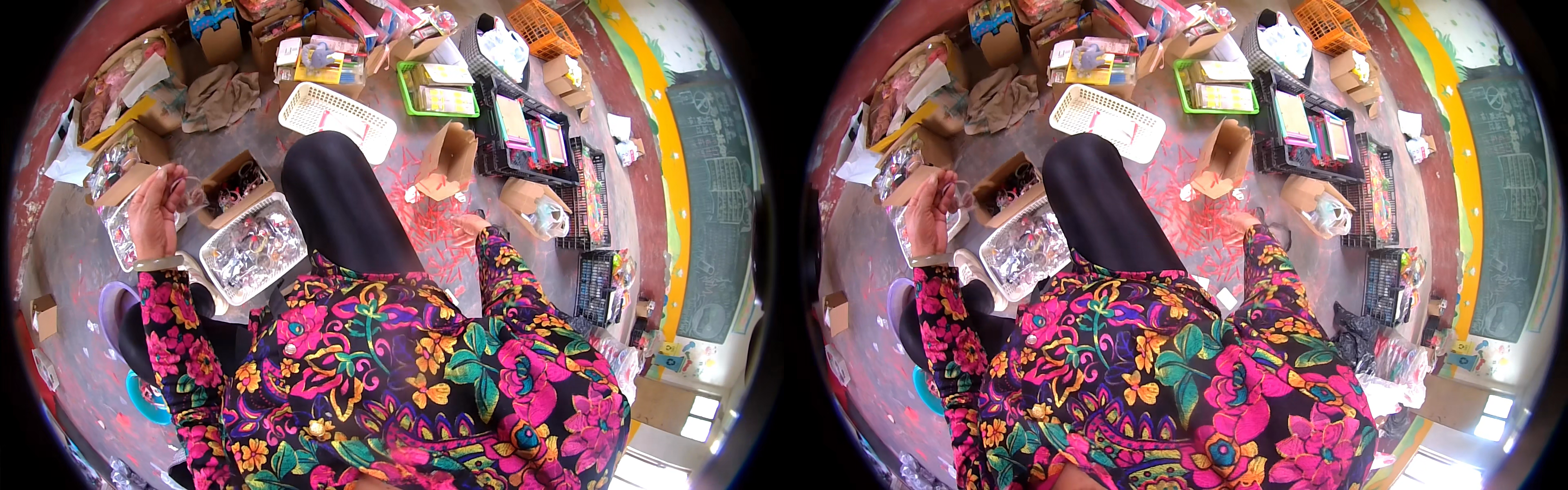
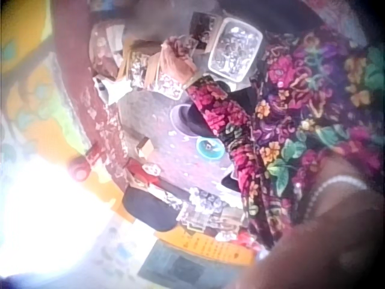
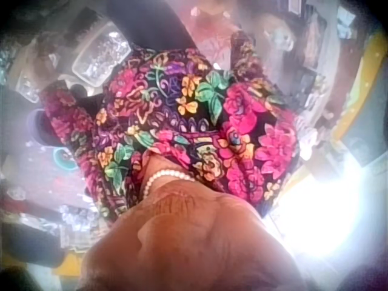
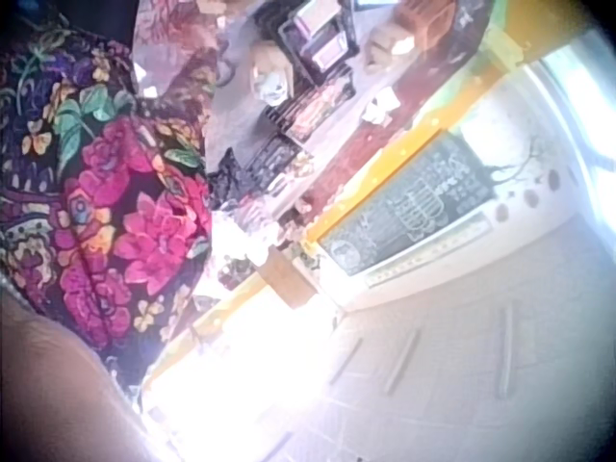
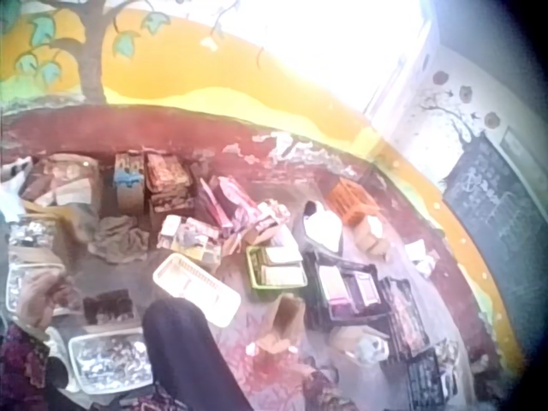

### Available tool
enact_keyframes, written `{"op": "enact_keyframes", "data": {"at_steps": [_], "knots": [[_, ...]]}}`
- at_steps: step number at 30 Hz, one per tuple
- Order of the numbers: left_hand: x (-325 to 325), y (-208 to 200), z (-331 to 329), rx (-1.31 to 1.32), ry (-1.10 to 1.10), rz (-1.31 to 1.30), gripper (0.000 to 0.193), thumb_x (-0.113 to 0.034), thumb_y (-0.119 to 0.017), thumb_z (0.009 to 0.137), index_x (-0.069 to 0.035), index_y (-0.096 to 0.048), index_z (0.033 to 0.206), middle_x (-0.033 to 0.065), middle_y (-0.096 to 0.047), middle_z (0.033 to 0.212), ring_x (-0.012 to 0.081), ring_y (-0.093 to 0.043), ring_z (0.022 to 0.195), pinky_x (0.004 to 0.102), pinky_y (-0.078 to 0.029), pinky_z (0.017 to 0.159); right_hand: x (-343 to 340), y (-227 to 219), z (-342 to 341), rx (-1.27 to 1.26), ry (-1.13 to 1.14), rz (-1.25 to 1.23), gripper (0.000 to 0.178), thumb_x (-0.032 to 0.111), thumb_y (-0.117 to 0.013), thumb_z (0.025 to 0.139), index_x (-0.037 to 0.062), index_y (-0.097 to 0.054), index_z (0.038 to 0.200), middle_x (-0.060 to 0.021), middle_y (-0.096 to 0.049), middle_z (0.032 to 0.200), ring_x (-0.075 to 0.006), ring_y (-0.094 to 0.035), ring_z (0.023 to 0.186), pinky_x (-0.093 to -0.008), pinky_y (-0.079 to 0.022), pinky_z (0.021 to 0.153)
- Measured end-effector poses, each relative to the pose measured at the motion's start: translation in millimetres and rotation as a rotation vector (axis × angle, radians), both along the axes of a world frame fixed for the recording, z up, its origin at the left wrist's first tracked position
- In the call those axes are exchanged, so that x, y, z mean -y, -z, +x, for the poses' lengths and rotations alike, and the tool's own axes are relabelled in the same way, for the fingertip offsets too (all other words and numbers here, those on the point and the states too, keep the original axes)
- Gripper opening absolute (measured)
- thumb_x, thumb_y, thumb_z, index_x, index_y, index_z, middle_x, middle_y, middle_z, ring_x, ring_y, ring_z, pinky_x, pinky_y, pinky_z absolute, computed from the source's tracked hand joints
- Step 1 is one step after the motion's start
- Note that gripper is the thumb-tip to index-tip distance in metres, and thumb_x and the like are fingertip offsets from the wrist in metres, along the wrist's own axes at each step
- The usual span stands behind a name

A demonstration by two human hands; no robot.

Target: The person sits on the floor and repeatedly picks up small items from a white tray, places them into small clear plastic bags, and seals the bags. The person then places the sealed bags into a cardboard box.

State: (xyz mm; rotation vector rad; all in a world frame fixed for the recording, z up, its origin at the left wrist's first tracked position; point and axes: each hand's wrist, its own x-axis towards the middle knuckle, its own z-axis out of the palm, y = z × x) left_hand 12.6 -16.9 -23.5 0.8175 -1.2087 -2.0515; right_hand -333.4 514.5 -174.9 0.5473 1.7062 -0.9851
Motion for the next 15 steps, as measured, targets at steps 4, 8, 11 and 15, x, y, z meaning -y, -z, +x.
{"op": "enact_keyframes", "data": {"at_steps": [4,8,11,15], "knots": [[-2,-2,0,-0.003,0.005,0.007,0.023,-0.01,-0.052,0.089,0.008,-0.057,0.103,0.016,-0.062,0.098,0.0209,-0.062,0.091,0.025,-0.052,0.078,2,-5,-6,-0.032,-0.001,0.021,0.031,0.04,-0.051,0.087,0.0088,-0.055,0.085,-0.0074,-0.061,0.072,-0.0224,-0.061,0.071,-0.0386,-0.048,0.069],[-3,-2,-5,-0.005,0.005,0.009,0.023,-0.011,-0.053,0.089,0.007,-0.057,0.102,0.016,-0.062,0.098,0.0211,-0.062,0.091,0.0249,-0.052,0.077,0,-4,-16,-0.001,0.013,-0.181,0.03,0.038,-0.049,0.089,0.0098,-0.054,0.081,-0.0045,-0.059,0.066,-0.0225,-0.059,0.065,-0.0358,-0.048,0.067],[-4,-3,-3,-0.004,0.006,-0.004,0.023,-0.011,-0.053,0.089,0.007,-0.057,0.102,0.0158,-0.062,0.098,0.0208,-0.062,0.091,0.0244,-0.052,0.076,11,-1,-17,-0.065,0.052,-0.331,0.025,0.03,-0.052,0.088,0.0069,-0.056,0.081,-0.0054,-0.059,0.064,-0.0214,-0.06,0.065,-0.0333,-0.049,0.061],[-8,-10,3,-0.017,0.023,-0.02,0.023,-0.013,-0.053,0.089,0.006,-0.058,0.101,0.0144,-0.063,0.095,0.0187,-0.062,0.087,0.0242,-0.051,0.076,55,-18,-12,-0.164,-0.244,-0.208,0.015,0.014,-0.053,0.086,0.0005,-0.059,0.084,-0.008,-0.061,0.066,-0.0191,-0.062,0.065,-0.0292,-0.05,0.054]]}}
